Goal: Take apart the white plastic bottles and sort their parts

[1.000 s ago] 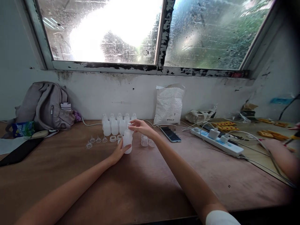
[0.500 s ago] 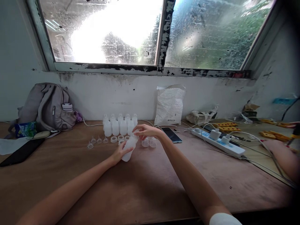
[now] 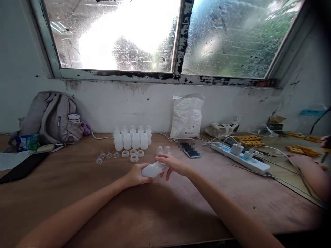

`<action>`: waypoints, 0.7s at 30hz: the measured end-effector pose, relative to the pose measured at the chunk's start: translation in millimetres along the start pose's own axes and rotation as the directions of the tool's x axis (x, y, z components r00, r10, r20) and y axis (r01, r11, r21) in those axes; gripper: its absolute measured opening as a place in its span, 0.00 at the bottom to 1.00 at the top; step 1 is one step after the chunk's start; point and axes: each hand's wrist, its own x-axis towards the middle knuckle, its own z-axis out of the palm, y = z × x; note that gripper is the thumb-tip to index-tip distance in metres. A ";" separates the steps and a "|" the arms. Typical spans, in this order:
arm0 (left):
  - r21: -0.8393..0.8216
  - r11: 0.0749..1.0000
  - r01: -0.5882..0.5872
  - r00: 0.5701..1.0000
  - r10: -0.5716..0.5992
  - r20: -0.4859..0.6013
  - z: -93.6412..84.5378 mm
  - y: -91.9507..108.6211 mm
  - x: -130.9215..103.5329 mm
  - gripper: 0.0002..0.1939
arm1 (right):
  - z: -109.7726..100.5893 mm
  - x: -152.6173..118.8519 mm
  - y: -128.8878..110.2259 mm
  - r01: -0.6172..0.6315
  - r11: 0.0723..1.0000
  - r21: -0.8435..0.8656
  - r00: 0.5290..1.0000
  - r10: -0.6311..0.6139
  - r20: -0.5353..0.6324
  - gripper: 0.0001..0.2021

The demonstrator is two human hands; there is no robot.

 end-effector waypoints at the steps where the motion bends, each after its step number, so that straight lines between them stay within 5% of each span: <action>1: 0.031 0.999 -0.018 1.000 0.018 0.001 0.6 3.2 -1.3 0.25 | -0.1 -3.4 0.2 -0.015 0.999 0.045 0.999 0.013 0.049 0.18; 6: 0.138 0.986 -0.093 0.993 0.083 0.081 1.1 16.3 -3.0 0.19 | -6.7 -15.3 -3.7 -0.154 0.972 0.176 0.959 0.104 0.262 0.27; 13: 0.176 0.984 0.006 0.999 -0.013 0.041 -2.6 7.9 -0.3 0.21 | 2.8 -4.9 13.1 0.041 0.961 0.274 0.999 -0.037 -0.019 0.26; 21: 0.219 0.975 -0.038 0.994 0.015 0.107 -5.2 14.3 -1.6 0.21 | 10.0 -1.7 14.6 -0.074 0.921 0.383 0.997 0.073 0.016 0.31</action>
